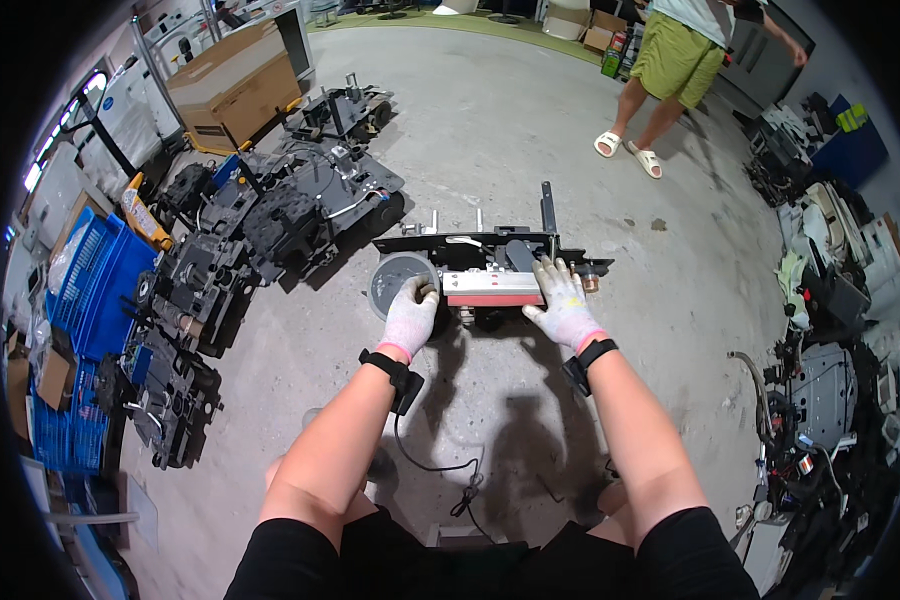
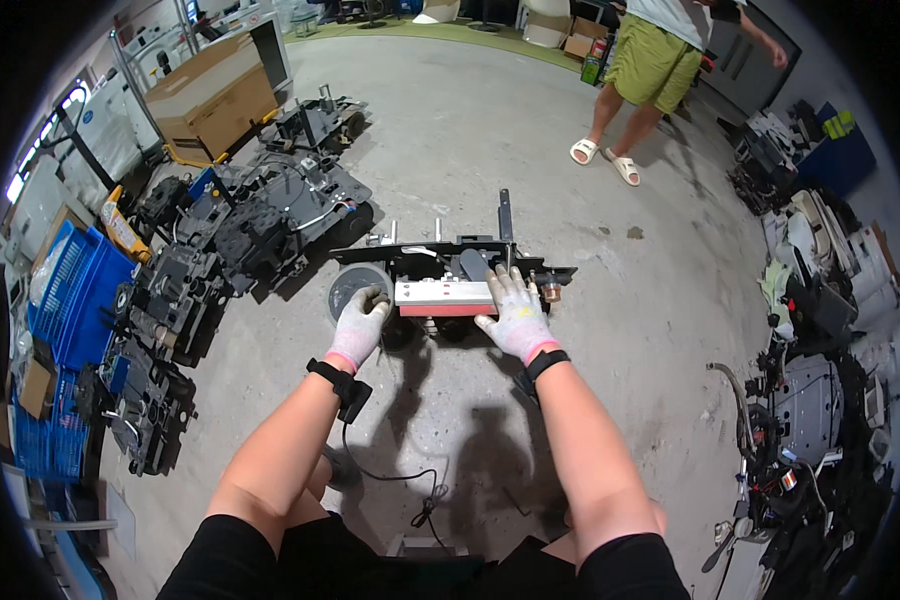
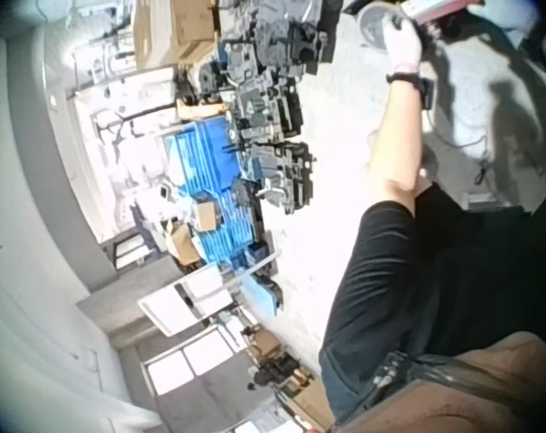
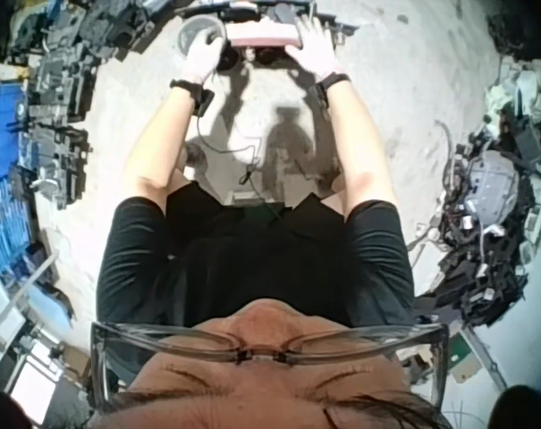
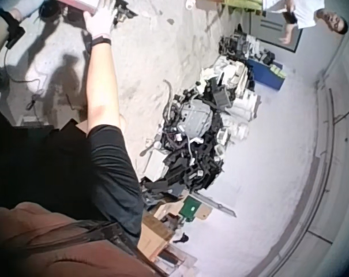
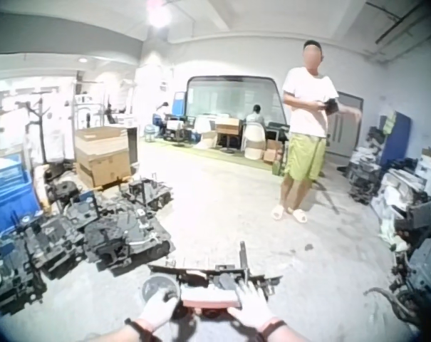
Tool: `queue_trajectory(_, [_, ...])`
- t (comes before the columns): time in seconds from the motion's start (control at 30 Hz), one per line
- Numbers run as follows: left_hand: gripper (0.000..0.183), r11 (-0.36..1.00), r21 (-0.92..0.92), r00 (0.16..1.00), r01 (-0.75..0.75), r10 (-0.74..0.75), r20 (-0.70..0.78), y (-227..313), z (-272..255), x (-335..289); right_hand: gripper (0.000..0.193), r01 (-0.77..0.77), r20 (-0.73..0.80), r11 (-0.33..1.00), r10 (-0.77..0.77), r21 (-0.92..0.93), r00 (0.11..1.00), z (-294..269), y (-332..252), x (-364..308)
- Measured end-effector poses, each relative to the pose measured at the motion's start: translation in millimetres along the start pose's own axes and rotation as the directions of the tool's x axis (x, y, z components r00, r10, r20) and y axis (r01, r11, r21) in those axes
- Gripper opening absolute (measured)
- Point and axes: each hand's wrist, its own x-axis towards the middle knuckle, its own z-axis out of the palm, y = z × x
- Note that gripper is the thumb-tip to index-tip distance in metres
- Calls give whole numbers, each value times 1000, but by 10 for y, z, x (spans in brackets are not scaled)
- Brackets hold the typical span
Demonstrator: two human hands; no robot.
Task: Disassembling and inspecting components of a mechanical chassis with wheels.
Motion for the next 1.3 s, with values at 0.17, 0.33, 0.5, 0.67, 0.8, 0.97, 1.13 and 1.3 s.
queue_trajectory(0.17, [42, 994, 102, 999, 36, -36, -7, -48, 89, 47, 80, -172, 30, 963, 169, 208, 985, -389, 265, -500])
queue_trajectory(0.33, [44, 956, -146, 955, 257, -227, 193, 162, 285, 79, 61, -263, 137, 929, 234, 260, 963, -1082, 376, -1493])
queue_trajectory(0.5, [49, 928, -205, 949, 312, -316, 13, -154, 549, 272, 48, -568, 211, 678, 539, 466, 816, -1290, 447, -2037])
queue_trajectory(0.67, [28, 930, -313, 911, 191, -287, -298, -816, 453, 709, 45, -426, 59, 801, 445, 421, 894, -1167, 495, -1947])
queue_trajectory(0.8, [32, 924, -257, 892, 284, -353, -281, -726, 713, 664, 45, -448, 119, 832, 434, 327, 893, -1170, 612, -2118])
queue_trajectory(0.97, [21, 849, -414, 886, 329, -430, -177, -154, 775, 365, 44, -500, 125, 785, 490, 365, 862, -1209, 930, -2148])
queue_trajectory(1.13, [27, 798, -448, 871, 402, -484, -80, -161, 577, 360, 44, -560, 165, 745, 540, 362, 825, -1139, 976, -2045])
queue_trajectory(1.3, [26, 699, -517, 850, 494, -514, 118, -246, 580, 135, 41, -524, 131, 776, 513, 351, 848, -1145, 986, -2231])
